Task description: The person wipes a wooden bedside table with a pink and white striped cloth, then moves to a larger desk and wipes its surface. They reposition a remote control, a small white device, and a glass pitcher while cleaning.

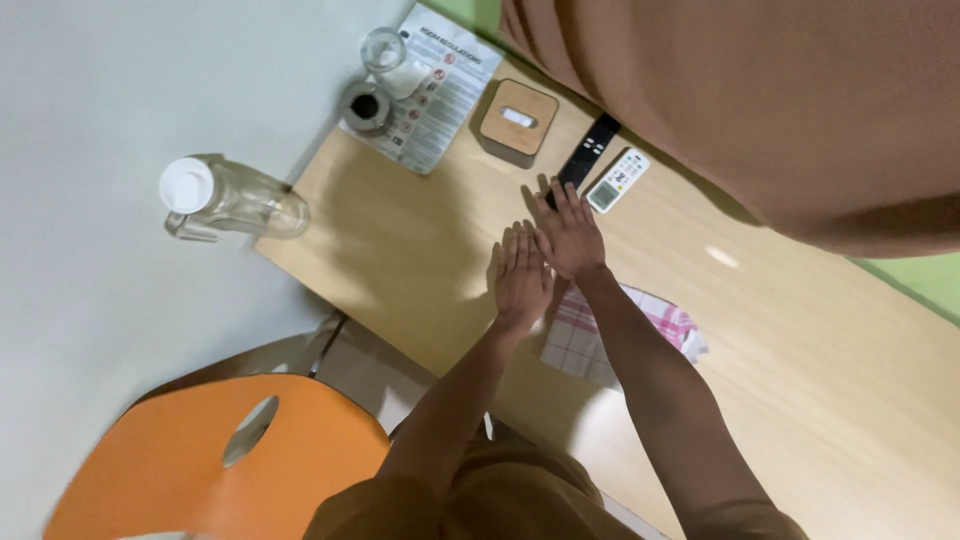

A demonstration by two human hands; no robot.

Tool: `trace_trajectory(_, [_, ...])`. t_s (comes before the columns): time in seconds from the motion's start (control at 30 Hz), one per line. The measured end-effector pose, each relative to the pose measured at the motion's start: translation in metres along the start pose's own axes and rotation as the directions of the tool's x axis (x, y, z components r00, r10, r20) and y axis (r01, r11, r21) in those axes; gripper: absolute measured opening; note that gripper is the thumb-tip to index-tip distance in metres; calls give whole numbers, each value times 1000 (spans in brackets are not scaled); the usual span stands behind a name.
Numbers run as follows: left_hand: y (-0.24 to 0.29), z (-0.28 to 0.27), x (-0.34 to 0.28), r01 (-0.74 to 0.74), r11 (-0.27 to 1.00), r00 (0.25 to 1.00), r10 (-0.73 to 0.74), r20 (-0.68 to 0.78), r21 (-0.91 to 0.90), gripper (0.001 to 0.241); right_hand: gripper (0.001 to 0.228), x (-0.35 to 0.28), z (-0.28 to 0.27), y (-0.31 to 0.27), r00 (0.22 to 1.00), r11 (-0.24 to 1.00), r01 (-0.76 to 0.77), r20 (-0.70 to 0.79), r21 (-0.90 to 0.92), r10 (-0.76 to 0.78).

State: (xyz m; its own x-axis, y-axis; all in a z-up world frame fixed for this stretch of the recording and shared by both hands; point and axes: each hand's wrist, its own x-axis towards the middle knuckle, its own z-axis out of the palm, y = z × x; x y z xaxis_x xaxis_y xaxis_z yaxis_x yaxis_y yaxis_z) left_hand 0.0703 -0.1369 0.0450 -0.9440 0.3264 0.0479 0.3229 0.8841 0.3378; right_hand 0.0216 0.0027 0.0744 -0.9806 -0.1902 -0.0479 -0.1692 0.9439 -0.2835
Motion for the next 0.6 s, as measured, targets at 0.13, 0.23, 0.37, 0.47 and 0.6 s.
trace_trajectory(0.13, [-55,-25,-18,84,996,996,-84,-18,41,68,70,22,22,-47,988,987,151,-33,-55,-153])
trace_trajectory(0.23, [-95,-57,-27,173,984,984,-175,-39,-45,68,72,40,15,-97,978,973,209,39,-93,-207])
trace_trajectory(0.37, [-157,-86,-42,192,981,953,-193,-233,-28,65,74,61,14,-158,966,965,253,78,-62,-248])
trace_trajectory(0.47, [-195,-114,-52,205,979,925,-196,-324,-7,66,75,77,25,-196,948,946,318,41,-54,-316])
trace_trajectory(0.6, [-235,-171,-61,204,979,894,-183,-409,6,66,85,104,30,-255,926,927,376,32,-10,-375])
